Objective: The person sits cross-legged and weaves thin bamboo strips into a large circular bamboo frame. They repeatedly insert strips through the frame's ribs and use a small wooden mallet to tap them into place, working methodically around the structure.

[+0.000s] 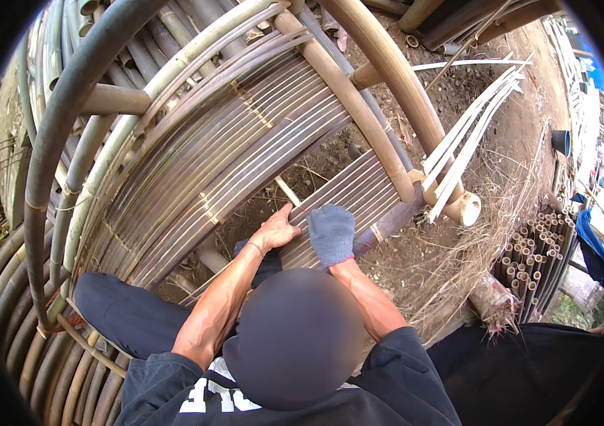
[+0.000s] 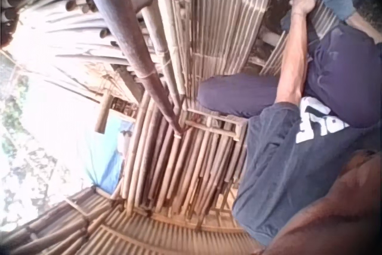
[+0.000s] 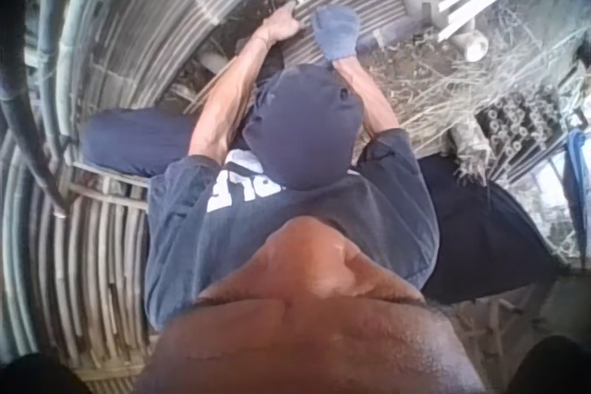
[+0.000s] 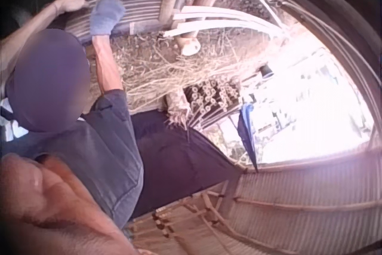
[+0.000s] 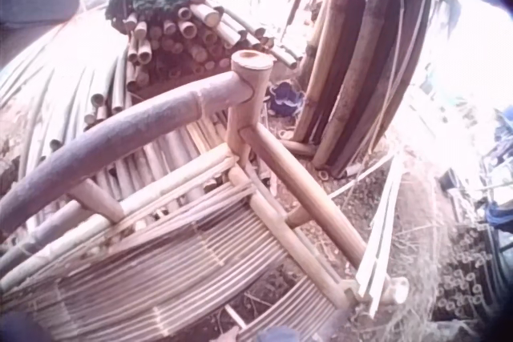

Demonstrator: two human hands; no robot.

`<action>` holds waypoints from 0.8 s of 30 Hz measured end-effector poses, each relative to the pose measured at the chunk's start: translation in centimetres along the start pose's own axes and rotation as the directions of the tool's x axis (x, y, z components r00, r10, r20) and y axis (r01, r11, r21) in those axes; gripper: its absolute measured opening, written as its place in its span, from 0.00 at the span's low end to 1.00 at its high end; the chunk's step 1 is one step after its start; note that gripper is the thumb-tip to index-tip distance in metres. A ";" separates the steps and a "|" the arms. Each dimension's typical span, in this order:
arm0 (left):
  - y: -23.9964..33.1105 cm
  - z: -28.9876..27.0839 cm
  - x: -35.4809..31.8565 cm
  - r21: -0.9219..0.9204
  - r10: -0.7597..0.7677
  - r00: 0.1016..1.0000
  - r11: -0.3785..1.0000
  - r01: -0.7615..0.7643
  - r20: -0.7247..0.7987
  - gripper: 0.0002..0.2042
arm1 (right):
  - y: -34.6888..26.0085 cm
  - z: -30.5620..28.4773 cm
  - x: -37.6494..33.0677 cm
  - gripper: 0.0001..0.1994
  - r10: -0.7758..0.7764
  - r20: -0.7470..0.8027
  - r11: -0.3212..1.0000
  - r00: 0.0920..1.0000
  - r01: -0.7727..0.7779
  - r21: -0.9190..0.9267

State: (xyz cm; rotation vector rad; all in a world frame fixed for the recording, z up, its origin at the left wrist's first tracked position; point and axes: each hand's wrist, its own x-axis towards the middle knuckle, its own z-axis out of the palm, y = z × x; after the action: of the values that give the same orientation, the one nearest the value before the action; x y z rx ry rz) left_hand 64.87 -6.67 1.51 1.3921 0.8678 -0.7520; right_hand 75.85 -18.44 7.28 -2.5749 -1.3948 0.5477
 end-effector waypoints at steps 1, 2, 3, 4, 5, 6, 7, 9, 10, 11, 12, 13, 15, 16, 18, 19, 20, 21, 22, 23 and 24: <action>0.1 0.1 -0.2 0.018 0.000 1.000 1.000 0.000 -0.003 0.34 | -0.1 0.6 0.0 0.09 0.009 0.049 0.997 0.999 -0.005 -0.083; 0.3 0.1 -0.3 0.034 0.007 1.000 0.999 -0.006 -0.016 0.32 | -0.1 1.1 0.0 0.10 0.094 0.143 0.990 0.985 -0.076 -0.123; 0.5 0.2 -0.5 0.052 0.017 0.999 0.999 -0.015 -0.033 0.30 | -0.1 1.3 -0.1 0.11 0.132 0.160 0.990 0.978 -0.123 -0.066; 0.5 0.2 -0.6 0.046 0.022 0.999 0.999 -0.020 -0.039 0.30 | 0.0 1.4 0.0 0.12 0.226 0.221 0.974 0.949 -0.220 -0.052; 0.6 0.3 -0.6 0.054 0.026 0.999 0.998 -0.023 -0.047 0.30 | 0.1 1.3 0.1 0.12 0.307 0.296 0.948 0.905 -0.317 -0.013; 0.6 0.3 -0.7 0.064 0.027 0.998 0.998 -0.024 -0.056 0.30 | 0.3 1.0 0.4 0.13 0.329 0.344 0.934 0.880 -0.357 0.019; 0.6 0.3 -0.7 0.074 0.025 0.998 0.997 -0.020 -0.057 0.30 | 0.6 0.6 0.9 0.14 0.334 0.401 0.915 0.853 -0.396 0.081; 0.5 0.5 -0.8 0.075 0.042 0.996 0.996 -0.037 -0.076 0.31 | 1.8 -0.7 1.8 0.17 0.241 0.552 0.876 0.798 -0.424 0.231; 0.5 0.6 -0.8 0.083 0.040 0.996 0.996 -0.034 -0.080 0.32 | 2.6 -1.5 2.2 0.18 0.138 0.630 0.849 0.764 -0.419 0.322; 0.4 0.7 -0.9 0.081 0.058 0.993 0.995 -0.050 -0.099 0.32 | 3.3 -2.2 2.5 0.20 0.053 0.689 0.808 0.723 -0.437 0.395; 0.4 0.8 -1.0 0.088 0.069 0.991 0.994 -0.059 -0.112 0.32 | 3.7 -2.6 2.7 0.22 -0.030 0.697 0.814 0.716 -0.387 0.432; 0.4 1.0 -1.0 0.097 0.082 0.989 0.993 -0.071 -0.122 0.32 | 4.1 -3.1 2.9 0.22 -0.048 0.697 0.806 0.715 -0.385 0.450; 0.3 1.5 -1.3 0.109 0.123 0.977 0.988 -0.105 -0.176 0.33 | 4.5 -3.8 3.2 0.21 -0.018 0.714 0.819 0.700 -0.400 0.413; 0.4 1.7 -1.4 0.125 0.133 0.971 0.986 -0.109 -0.198 0.34 | 4.5 -4.1 3.4 0.20 -0.102 0.554 0.808 0.826 -0.256 0.531; 0.4 2.1 -1.7 0.172 0.153 0.957 0.979 -0.112 -0.248 0.35 | 4.1 -4.6 4.1 0.17 -0.008 0.487 0.404 0.873 -0.442 0.800; 0.5 2.3 -1.8 0.201 0.158 0.950 0.974 -0.105 -0.268 0.36 | 3.8 -5.0 4.5 0.17 0.046 0.438 0.180 0.898 -0.439 0.880; 0.6 2.5 -1.9 0.219 0.178 0.941 0.969 -0.116 -0.288 0.36 | 3.6 -5.3 5.0 0.16 0.040 0.449 0.281 0.893 -0.441 0.852; 0.7 2.6 -1.9 0.230 0.178 0.937 0.967 -0.110 -0.300 0.35 | 3.3 -5.6 5.5 0.15 0.029 0.444 0.403 0.896 -0.417 0.815; 0.7 2.7 -2.0 0.244 0.173 0.936 0.965 -0.099 -0.306 0.35 | 3.2 -5.6 5.9 0.15 0.015 0.437 0.517 0.899 -0.381 0.766; 0.8 2.8 -2.1 0.262 0.170 0.935 0.961 -0.087 -0.311 0.34 | 3.2 -5.8 6.2 0.15 0.003 0.431 0.621 0.902 -0.339 0.707; 0.8 2.9 -2.1 0.265 0.173 0.931 0.960 -0.087 -0.323 0.34 | 3.3 -5.6 6.2 0.16 -0.008 0.424 0.715 0.905 -0.292 0.636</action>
State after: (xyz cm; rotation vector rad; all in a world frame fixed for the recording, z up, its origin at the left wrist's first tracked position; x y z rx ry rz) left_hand 64.73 -9.60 3.70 1.8227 0.9610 -0.5329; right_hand 83.61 -14.92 9.90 -2.0026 -0.8109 1.3899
